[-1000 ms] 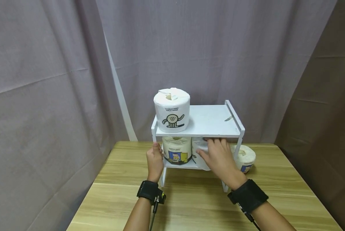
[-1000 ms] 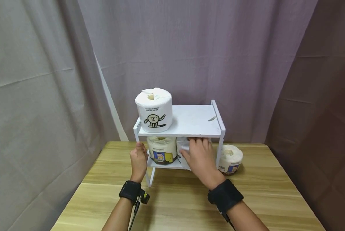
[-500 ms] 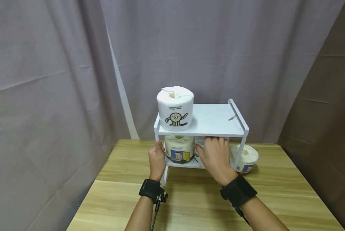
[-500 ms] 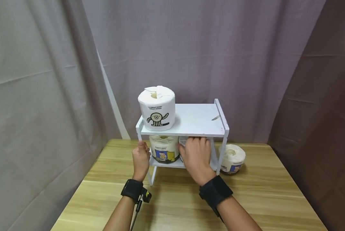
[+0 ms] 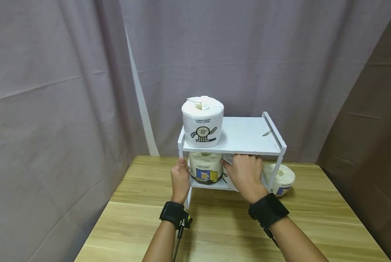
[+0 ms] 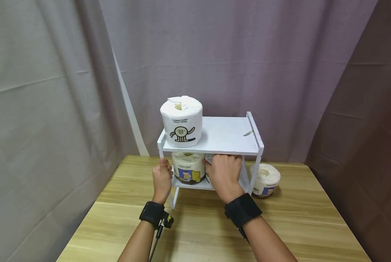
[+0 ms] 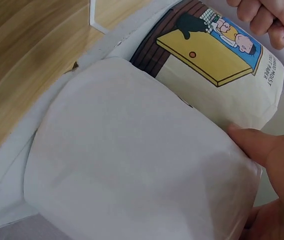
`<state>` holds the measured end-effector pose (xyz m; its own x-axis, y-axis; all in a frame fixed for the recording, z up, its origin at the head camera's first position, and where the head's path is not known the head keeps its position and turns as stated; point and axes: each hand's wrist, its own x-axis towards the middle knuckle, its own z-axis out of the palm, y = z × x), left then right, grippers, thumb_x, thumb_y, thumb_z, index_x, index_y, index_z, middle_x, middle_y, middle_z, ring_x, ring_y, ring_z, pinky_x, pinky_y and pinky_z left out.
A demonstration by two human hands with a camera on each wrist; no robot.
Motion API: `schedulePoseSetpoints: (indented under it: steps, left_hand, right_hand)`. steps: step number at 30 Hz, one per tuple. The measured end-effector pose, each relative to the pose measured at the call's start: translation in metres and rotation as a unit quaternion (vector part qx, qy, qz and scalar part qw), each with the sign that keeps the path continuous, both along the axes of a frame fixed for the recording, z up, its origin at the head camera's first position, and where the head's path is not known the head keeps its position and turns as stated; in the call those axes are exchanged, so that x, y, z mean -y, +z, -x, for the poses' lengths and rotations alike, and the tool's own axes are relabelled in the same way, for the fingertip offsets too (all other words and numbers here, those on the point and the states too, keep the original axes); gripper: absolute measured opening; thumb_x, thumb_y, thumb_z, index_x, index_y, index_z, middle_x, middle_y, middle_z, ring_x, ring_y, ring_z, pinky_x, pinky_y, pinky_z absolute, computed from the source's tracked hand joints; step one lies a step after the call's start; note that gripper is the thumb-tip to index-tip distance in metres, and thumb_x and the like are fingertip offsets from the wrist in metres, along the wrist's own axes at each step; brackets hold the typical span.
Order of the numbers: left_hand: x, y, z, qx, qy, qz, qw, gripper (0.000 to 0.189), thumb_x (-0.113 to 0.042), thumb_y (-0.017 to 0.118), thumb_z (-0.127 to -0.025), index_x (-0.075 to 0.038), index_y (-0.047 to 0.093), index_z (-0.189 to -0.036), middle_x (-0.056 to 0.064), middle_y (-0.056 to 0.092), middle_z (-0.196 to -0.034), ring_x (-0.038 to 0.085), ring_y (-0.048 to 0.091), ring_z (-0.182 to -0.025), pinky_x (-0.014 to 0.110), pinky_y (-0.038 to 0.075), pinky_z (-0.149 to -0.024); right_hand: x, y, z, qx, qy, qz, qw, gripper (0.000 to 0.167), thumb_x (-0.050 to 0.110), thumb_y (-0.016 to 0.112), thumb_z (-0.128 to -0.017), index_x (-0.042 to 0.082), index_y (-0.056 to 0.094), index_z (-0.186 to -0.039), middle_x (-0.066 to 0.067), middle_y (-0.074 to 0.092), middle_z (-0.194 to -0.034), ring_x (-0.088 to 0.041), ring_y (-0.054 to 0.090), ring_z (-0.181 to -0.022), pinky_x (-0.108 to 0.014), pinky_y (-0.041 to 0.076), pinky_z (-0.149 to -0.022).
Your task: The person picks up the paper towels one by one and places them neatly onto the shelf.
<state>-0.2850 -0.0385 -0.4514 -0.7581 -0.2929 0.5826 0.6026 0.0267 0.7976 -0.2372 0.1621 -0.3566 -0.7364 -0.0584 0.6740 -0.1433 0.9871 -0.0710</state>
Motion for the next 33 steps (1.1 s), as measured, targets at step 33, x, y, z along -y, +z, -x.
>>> schedulePoseSetpoints:
  steps: [33]
  left_hand:
    - [-0.001,0.001,-0.001,-0.005,0.004,0.010,0.9999,0.065,-0.063,0.039,-0.108,-0.017,0.042,-0.062,-0.013,0.036,-0.052,0.003,0.033,-0.047,0.021,0.025,-0.047]
  right_hand:
    - [-0.034,-0.003,-0.009,0.056,0.100,0.061,0.9915,0.027,0.021,0.080,-0.087,0.000,0.078,-0.104,-0.026,0.076,-0.104,-0.055,0.067,-0.095,-0.064,0.048,-0.083]
